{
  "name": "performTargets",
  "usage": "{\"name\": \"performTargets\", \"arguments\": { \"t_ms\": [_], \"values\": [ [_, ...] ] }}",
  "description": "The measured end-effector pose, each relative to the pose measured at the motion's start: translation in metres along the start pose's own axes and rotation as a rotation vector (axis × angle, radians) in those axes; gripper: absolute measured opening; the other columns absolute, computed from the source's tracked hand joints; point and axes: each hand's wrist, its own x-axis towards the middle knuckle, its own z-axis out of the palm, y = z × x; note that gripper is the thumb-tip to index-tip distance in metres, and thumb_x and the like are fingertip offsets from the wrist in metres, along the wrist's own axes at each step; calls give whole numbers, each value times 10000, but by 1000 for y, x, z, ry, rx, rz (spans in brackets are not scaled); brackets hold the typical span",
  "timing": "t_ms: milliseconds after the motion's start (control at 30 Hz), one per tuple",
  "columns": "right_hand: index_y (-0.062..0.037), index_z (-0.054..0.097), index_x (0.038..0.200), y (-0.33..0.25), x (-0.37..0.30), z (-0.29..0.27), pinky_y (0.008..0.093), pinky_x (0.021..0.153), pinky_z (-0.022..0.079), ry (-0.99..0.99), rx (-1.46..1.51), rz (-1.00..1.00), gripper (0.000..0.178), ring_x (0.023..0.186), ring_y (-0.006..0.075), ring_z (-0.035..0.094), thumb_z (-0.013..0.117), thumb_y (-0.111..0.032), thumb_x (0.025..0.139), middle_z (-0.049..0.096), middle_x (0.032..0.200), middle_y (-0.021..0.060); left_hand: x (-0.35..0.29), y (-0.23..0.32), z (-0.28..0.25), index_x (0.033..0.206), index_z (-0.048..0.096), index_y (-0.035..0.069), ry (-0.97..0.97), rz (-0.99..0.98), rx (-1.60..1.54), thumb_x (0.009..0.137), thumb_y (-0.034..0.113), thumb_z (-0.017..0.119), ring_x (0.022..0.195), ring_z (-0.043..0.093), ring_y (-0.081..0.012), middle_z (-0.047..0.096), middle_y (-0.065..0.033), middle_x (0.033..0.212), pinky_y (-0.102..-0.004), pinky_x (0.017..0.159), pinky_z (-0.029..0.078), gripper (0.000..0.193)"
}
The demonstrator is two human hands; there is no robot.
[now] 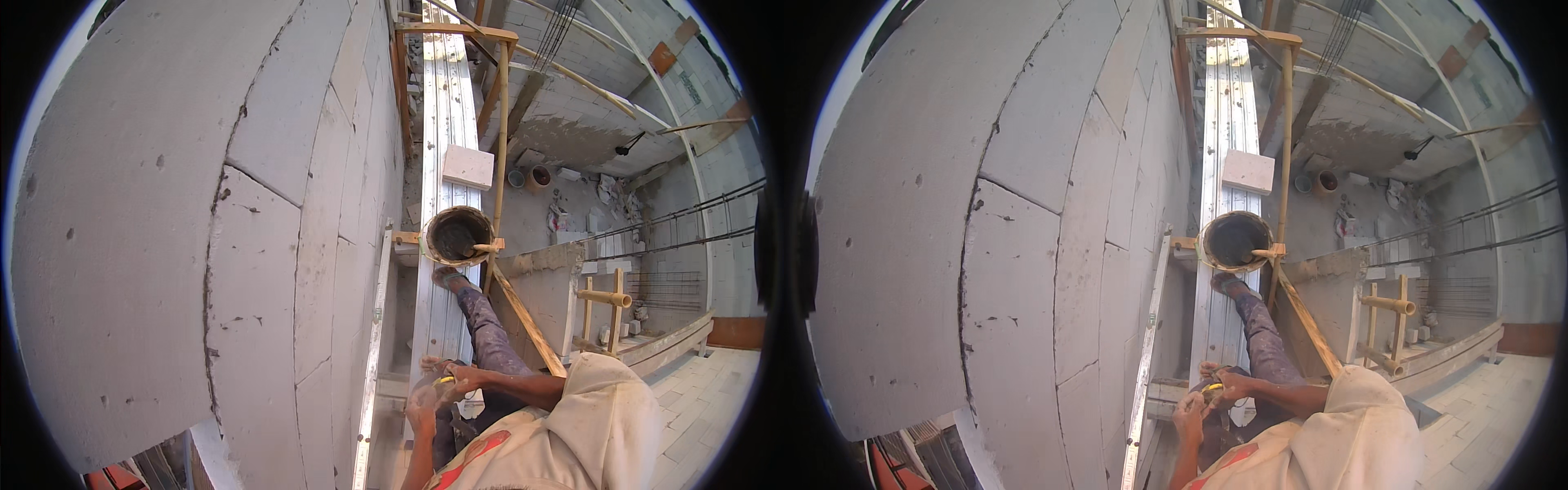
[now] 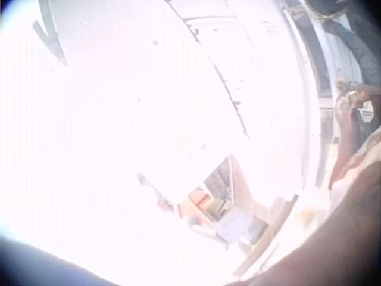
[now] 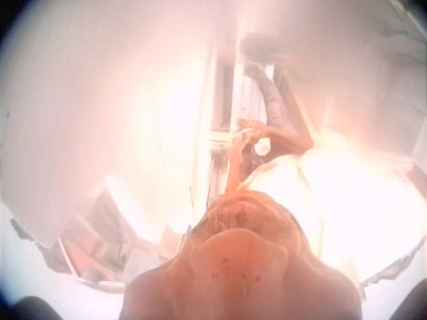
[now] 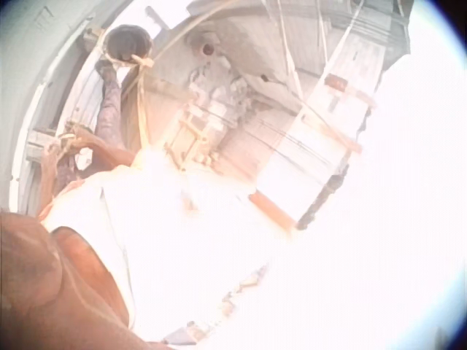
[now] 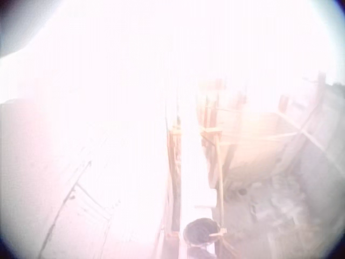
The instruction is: The person scoops mortar from a bucket using a trowel and applies it to the top of a wall. They measure the wall with a tape measure, pick up a white block, and place it onto the mortar. The person uses a hammer to tap the block into position and continues to apply mortar and lay additional blocks.
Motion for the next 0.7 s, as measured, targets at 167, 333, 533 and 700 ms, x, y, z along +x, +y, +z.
{"name": "performTargets", "arguments": {
  "t_ms": [167,333,533,700],
  "values": [
    [3,508,1161,-28,-24,12,314,956,470,115,246,-326,505,1051,169,549,769,-88,737,583,1118,65,-58,55,-7,1189,603,-32,-77,-28,-97,911,81,769,909,701,-151,701,-104,1067,-315,772,635,344],
    [38,528,1197,-166,-84,-5,428,1155,389,-91,-280,-71,559,1381,336,475,762,-191,745,521,1448,272,-105,112,-17,1036,693,-2,-86,66,-183,918,184,767,862,706,-143,726,-81,1004,-301,765,616,232],
    [46,364,1475,-222,-62,-12,443,1175,361,-427,-819,-689,849,1401,439,437,734,-278,782,468,1471,307,-140,137,-29,913,597,71,77,271,-159,811,103,850,758,645,-107,654,-26,885,-257,582,509,274],
    [-17,411,1479,-269,-50,-48,493,1165,394,-510,-1212,-817,861,1367,456,460,775,-217,725,471,1458,291,-156,125,-33,881,454,106,309,507,-601,790,33,836,764,606,-123,563,-14,865,-267,631,492,400]
  ]
}}
